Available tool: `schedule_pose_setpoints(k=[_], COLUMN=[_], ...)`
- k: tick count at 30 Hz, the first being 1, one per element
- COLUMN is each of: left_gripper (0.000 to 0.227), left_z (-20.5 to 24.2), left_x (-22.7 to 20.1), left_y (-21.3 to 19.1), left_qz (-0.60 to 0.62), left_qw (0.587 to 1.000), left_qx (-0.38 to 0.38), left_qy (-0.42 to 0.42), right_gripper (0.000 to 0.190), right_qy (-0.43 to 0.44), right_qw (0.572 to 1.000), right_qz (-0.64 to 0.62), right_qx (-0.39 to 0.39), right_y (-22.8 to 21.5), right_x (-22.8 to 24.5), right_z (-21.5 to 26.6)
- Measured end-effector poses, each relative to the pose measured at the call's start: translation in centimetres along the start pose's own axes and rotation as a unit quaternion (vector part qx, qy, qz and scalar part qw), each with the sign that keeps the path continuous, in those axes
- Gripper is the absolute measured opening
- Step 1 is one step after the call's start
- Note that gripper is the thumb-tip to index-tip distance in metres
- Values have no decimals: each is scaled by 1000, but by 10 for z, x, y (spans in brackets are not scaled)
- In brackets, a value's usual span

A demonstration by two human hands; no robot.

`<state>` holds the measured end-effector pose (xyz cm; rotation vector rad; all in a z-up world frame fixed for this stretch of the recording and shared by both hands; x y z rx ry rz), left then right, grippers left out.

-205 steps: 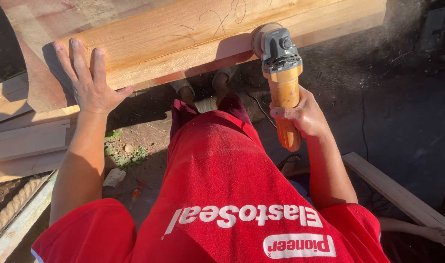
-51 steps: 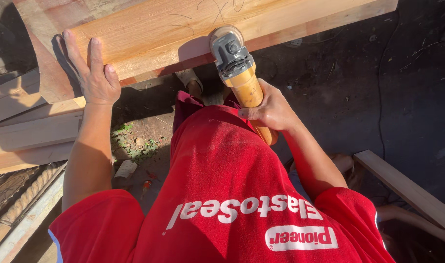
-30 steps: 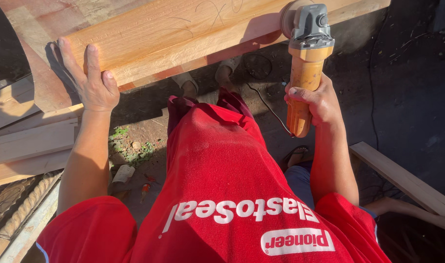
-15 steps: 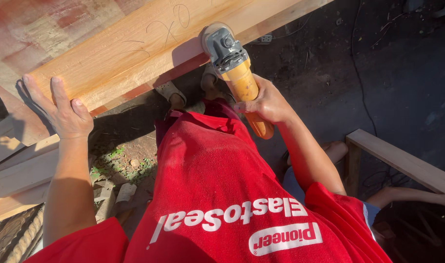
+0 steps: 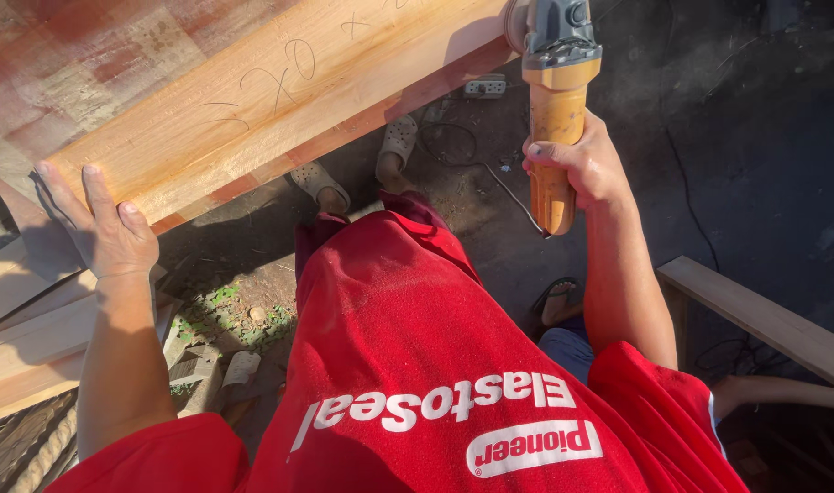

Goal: The person uses an angle grinder with a sanding disc to smooth the surface of wooden planks. They hold the wood with one hand and guide the tool with the other, moving it back and forth along the length of the planks.

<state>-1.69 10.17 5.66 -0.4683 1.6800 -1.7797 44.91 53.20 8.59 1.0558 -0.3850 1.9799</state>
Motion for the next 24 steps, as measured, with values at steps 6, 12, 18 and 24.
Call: schedule_pose_setpoints(k=[6,12,18,24], left_gripper=[70,83,79,78], left_z=[-22,-66,-63,-66], left_x=[-54,-110,-113,-114], left_y=[-13,21,26,24], left_qz=[-8,-17,-58,-58], left_qw=[993,981,981,981], left_qx=[27,-16,-11,-16], left_qy=[-113,-192,-186,-184], right_gripper=[53,51,40,43], right_qy=[-30,-16,8,30], right_qw=[986,993,999,999], right_qz=[109,92,-14,8], right_qx=[125,67,-35,9], right_y=[76,42,-35,-10], right_x=[-19,-10,10,3], right_z=[8,1,-6,-3])
Point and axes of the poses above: each hand's wrist, its own z-axis away from the middle knuckle, its own y-axis out of the palm, x = y × z, the point moved 8 cm from there along -z, towards the middle knuckle, and after that the axes turned 7 degrees about -y, right-handed, at the moved point
